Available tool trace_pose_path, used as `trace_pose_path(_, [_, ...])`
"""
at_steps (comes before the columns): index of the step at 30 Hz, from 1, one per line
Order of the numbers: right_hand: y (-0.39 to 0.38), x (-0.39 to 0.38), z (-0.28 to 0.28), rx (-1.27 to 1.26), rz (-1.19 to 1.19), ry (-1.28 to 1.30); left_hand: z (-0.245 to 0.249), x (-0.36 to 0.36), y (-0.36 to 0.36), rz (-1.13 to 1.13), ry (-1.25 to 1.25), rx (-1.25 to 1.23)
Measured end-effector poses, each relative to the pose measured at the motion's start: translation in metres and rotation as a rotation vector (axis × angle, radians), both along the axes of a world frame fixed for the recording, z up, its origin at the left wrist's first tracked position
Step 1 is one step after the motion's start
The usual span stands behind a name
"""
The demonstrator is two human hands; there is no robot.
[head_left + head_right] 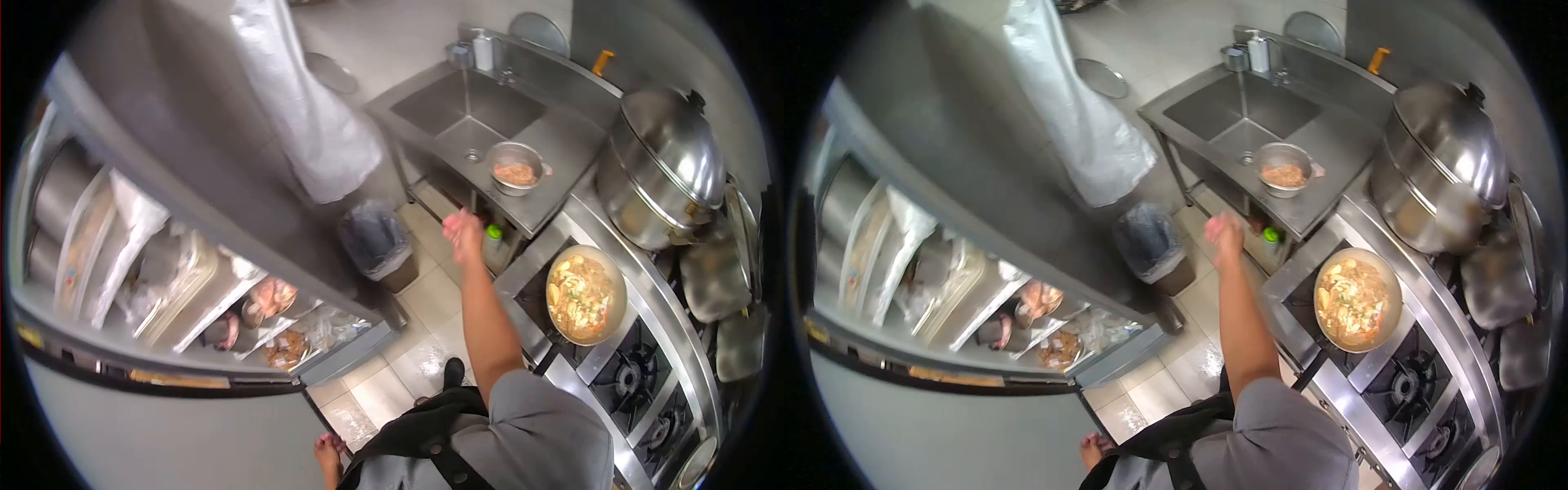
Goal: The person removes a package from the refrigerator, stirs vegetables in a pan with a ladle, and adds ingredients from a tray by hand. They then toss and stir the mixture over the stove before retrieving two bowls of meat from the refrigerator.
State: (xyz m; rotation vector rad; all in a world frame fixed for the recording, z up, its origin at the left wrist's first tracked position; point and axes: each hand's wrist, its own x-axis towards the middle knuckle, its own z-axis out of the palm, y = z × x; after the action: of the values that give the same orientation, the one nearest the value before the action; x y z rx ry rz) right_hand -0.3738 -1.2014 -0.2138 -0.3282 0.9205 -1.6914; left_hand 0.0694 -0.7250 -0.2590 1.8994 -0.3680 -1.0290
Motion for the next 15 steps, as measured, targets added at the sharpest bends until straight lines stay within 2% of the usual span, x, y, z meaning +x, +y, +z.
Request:
trace_pose_path(1, [0.029, 0.045, 0.000, 0.029, 0.028, -0.101, 0.015, -0.005, -0.010, -0.067, -0.013, -0.070])
trace_pose_path(2, [0.063, 0.089, -0.004, 0.145, 0.194, -0.123, 0.044, -0.019, -0.021, -0.054, -0.053, -0.180])
trace_pose_path(3, [0.099, 0.135, -0.032, -0.023, 0.411, 0.069, 0.080, -0.037, -0.031, -0.046, -0.090, -0.293])
trace_pose_path(4, [0.142, 0.181, -0.051, -0.025, 0.620, 0.153, 0.110, -0.046, -0.034, -0.070, -0.143, -0.381])
trace_pose_path(5, [0.195, 0.216, -0.041, 0.146, 0.814, 0.242, 0.139, -0.053, -0.030, -0.097, -0.194, -0.470])
trace_pose_path(6, [0.238, 0.250, -0.083, 0.004, 1.108, 0.380, 0.167, -0.061, -0.019, -0.079, -0.191, -0.492])
trace_pose_path(7, [0.285, 0.269, -0.068, 0.102, 1.277, 0.422, 0.195, -0.068, -0.003, -0.093, -0.323, -0.653])
trace_pose_path(8, [0.325, 0.283, -0.060, 0.242, 1.397, 0.384, 0.221, -0.072, 0.019, -0.104, -0.464, -0.806])
trace_pose_path(9, [0.360, 0.292, -0.066, 0.199, 1.512, 0.409, 0.245, -0.074, 0.044, -0.087, -0.468, -0.814])
trace_pose_path(11, [0.411, 0.290, -0.062, 0.142, 1.633, 0.533, 0.282, -0.079, 0.099, -0.171, -0.710, -1.211])
trace_pose_path(12, [0.431, 0.286, -0.063, 0.126, 1.699, 0.608, 0.296, -0.078, 0.126, -0.140, -0.888, -1.310])
trace_pose_path(13, [0.448, 0.282, -0.065, 0.105, 1.766, 0.683, 0.311, -0.076, 0.152, -0.106, -1.075, -1.400])
trace_pose_path(15, [0.476, 0.263, -0.075, 0.132, 1.820, 0.787, 0.341, -0.079, 0.198, 0.163, -1.379, -1.566])
